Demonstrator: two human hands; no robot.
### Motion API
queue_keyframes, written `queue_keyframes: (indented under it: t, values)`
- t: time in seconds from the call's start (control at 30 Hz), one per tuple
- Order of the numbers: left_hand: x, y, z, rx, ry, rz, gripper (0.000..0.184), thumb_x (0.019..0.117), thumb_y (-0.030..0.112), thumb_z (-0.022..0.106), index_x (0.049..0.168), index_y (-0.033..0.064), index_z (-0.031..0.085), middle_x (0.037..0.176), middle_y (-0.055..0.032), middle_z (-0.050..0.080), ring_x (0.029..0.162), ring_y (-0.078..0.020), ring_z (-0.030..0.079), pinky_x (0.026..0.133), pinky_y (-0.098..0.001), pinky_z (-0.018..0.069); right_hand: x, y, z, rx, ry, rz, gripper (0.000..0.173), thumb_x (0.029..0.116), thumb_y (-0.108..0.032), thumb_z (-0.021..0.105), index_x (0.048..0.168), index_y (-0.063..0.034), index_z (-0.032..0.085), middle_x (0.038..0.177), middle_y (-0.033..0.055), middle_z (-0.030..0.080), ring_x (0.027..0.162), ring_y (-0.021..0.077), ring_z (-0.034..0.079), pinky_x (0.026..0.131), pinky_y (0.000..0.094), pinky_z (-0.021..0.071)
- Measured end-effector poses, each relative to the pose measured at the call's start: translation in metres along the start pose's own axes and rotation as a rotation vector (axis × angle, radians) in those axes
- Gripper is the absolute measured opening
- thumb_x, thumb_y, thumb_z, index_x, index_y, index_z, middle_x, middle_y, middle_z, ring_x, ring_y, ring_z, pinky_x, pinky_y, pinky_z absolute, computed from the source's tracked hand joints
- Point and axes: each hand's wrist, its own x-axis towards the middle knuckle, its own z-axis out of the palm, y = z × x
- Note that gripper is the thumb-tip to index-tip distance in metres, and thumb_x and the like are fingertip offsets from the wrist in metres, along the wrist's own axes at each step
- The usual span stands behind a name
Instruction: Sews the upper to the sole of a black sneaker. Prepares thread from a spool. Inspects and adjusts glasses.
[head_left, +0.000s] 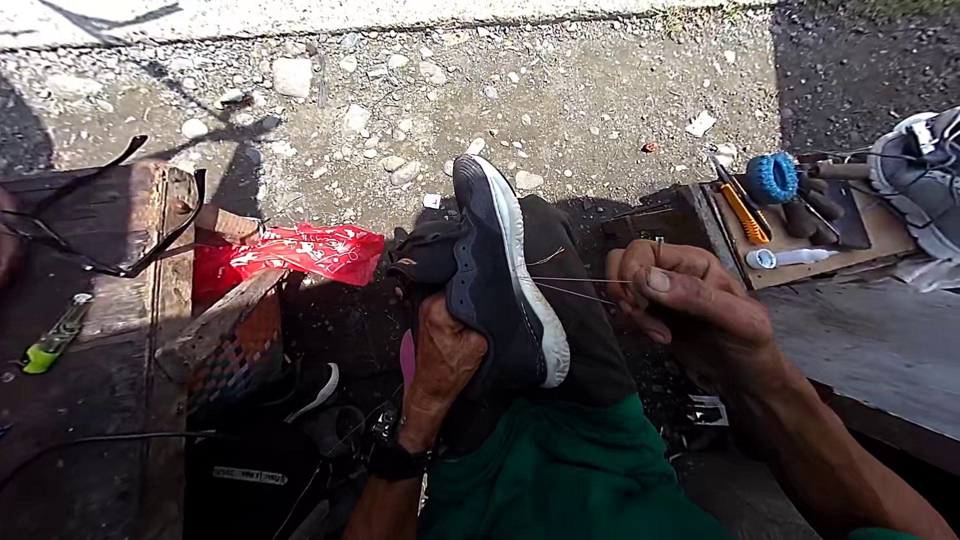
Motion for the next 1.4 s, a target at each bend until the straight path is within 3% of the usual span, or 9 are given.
queue_keyframes:
  t: [0.17,0.33,0.47,0.7,0.8,0.9,1.03,1.17,1.4]
  values:
    - [-0.001,0.002,0.0,0.069,0.03,-0.004,0.009,0.0861,0.012,0.068,0.085,0.0037,0.07,0.081,0.0008,0.072,0.083,0.0018,0.068,0.082,-0.0186,0.0554,-0.001,0.0,-0.003,-0.082,0.003,0.088,0.017,0.0993,-0.032,0.065,0.094,-0.0166,0.062,0.076,-0.0079,0.058,0.057,-0.0017,0.052,0.051,0.0143,0.0445]
    - [-0.009,0.006,-0.019,0.225,0.039,-0.014,0.014,0.0884,0.006,0.06,0.085,0.0029,0.073,0.079,-0.0027,0.072,0.077,-0.0026,0.068,0.073,-0.0199,0.0552,0.004,0.008,-0.024,-0.827,0.124,0.053,0.009,0.0945,-0.012,0.061,0.1,-0.01,0.068,0.078,-0.0085,0.06,0.064,-0.0034,0.052,0.056,0.0125,0.0421]
    - [-0.023,0.009,-0.028,0.237,0.054,-0.03,0.016,0.0908,0.003,0.058,0.088,0.0019,0.074,0.078,-0.0004,0.069,0.07,0.0008,0.062,0.066,-0.015,0.0512,0.015,0.048,-0.018,-1.289,0.118,-0.156,0.027,0.0995,-0.024,0.057,0.11,-0.014,0.079,0.075,0.0023,0.065,0.064,0.0131,0.061,0.055,0.0339,0.0485]
    - [-0.077,-0.031,-0.087,0.335,0.289,-0.268,0.026,0.0945,0.004,0.054,0.109,-0.0047,0.073,0.073,0.0026,0.063,0.055,0.0075,0.046,0.051,-0.0098,0.0382,0.017,0.055,-0.012,-0.772,0.01,-0.121,0.021,0.1017,-0.02,0.063,0.102,-0.0041,0.076,0.097,0.003,0.068,0.083,0.0018,0.061,0.07,0.0156,0.051]
    - [-0.105,-0.063,-0.115,0.59,0.293,-0.531,0.029,0.0954,0.009,0.053,0.114,-0.0021,0.072,0.078,-0.0085,0.065,0.061,-0.0099,0.051,0.058,-0.0302,0.0438,0.017,0.051,-0.005,-0.712,-0.03,-0.102,0.02,0.1023,-0.017,0.061,0.1,-0.0018,0.073,0.095,0.0038,0.068,0.078,0.0012,0.06,0.066,0.0154,0.0493]
    - [-0.101,-0.049,-0.111,0.659,0.066,-0.597,0.034,0.1001,0.018,0.059,0.126,-0.0023,0.069,0.114,-0.0267,0.068,0.106,-0.0456,0.065,0.09,-0.0696,0.0461,0.02,0.049,-0.008,-0.628,-0.018,0.0,0.018,0.1019,-0.017,0.062,0.1,-0.0024,0.073,0.086,-0.0014,0.069,0.068,-0.0027,0.058,0.06,0.0132,0.0491]
    - [-0.049,0.009,-0.055,0.337,0.175,-0.099,0.02,0.0964,0.014,0.066,0.107,-0.0004,0.076,0.111,-0.0121,0.072,0.106,-0.0133,0.068,0.091,-0.024,0.0562,0.029,0.039,-0.015,-0.544,-0.073,0.221,0.011,0.0987,-0.016,0.066,0.096,-0.0071,0.073,0.076,-0.0085,0.065,0.06,-0.0061,0.054,0.055,0.0111,0.0455]
    - [-0.01,0.016,-0.024,-0.092,-0.038,-0.063,0.016,0.0909,-0.001,0.063,0.101,-0.0006,0.075,0.102,-0.005,0.075,0.099,-0.0083,0.07,0.092,-0.0253,0.0584,0.045,0.025,-0.02,-0.699,-0.176,0.356,0.011,0.0938,-0.015,0.063,0.093,-0.0128,0.074,0.07,-0.0116,0.061,0.058,-0.0058,0.049,0.053,0.014,0.0399]
    - [0.009,0.005,-0.03,-0.131,-0.275,-0.093,0.013,0.0908,-0.001,0.058,0.096,0.003,0.07,0.091,0.0043,0.073,0.091,0.0033,0.068,0.086,-0.0177,0.0567,0.062,0.027,-0.023,-0.694,-0.262,0.358,0.018,0.0937,-0.014,0.059,0.082,-0.0128,0.073,0.063,-0.0122,0.056,0.053,-0.0059,0.044,0.049,0.0156,0.0347]
